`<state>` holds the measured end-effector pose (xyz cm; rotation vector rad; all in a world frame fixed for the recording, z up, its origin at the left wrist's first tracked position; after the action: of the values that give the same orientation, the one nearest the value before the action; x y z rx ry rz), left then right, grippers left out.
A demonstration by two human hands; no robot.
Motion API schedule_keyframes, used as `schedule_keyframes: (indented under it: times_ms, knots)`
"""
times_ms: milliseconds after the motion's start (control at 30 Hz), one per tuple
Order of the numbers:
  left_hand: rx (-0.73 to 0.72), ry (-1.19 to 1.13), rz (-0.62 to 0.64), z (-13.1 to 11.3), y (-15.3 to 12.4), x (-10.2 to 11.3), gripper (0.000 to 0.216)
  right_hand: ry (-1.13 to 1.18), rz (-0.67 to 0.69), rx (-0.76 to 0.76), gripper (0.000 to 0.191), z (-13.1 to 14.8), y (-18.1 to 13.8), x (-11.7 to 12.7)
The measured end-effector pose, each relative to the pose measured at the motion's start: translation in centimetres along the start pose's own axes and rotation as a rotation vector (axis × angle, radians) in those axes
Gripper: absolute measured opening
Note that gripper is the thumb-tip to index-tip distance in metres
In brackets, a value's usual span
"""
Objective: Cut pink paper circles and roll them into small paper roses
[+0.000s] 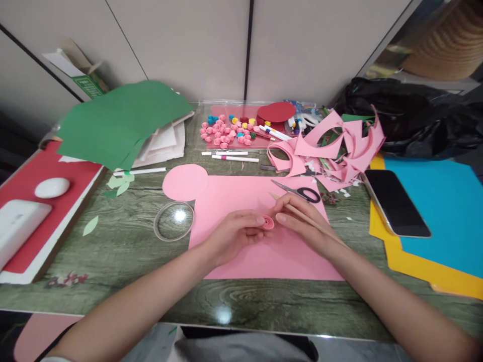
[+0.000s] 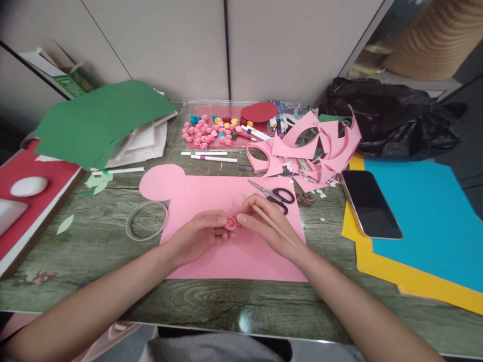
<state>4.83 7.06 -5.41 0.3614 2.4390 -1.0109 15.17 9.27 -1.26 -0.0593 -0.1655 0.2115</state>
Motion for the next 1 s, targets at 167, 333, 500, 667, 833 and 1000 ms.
schedule_keyframes:
  times_ms: [167,333,500,667,833,1000]
  knots:
    - [-0.063,0.082,0.018,-0.2,0.1,0.0,0.008,0.071,0.031,-0.043,0.017,-0.1,-0.2,-0.9]
    - [-0.133,0.125,-0.01,-0.6,0.1,0.3,0.012,0.085,-0.003,-0.052,0.023,-0.3,-0.2,-0.9]
    - [-0.183,0.162,0.024,-0.9,-0.2,-0.2,0.02,-0.022,-0.09,0.002,0.02,0.1,-0.2,-0.1]
    - [-0.227,0.244,-0.017,-1.2,-0.1,0.2,0.022,0.01,-0.06,-0.005,0.017,0.2,-0.4,-0.3]
    - [-0.281,0.361,-0.054,-1.5,-0.1,0.6,0.024,-0.012,-0.078,0.03,0.018,0.3,-0.4,-0.3]
    - [-0.322,0.432,-0.071,-1.7,-0.1,0.7,0.025,-0.086,-0.104,0.09,0.016,0.5,-0.6,-0.4]
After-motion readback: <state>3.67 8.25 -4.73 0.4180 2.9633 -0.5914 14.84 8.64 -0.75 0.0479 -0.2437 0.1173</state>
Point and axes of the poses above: each hand's wrist, its own y-axis towards the middle knuckle, its own x-axis out of the back of the hand, z = x × y, the point moved 9 cm from there along y, towards the middle knuckle, and after that the axes turned 10 degrees about -z, right-handed, at the moved point
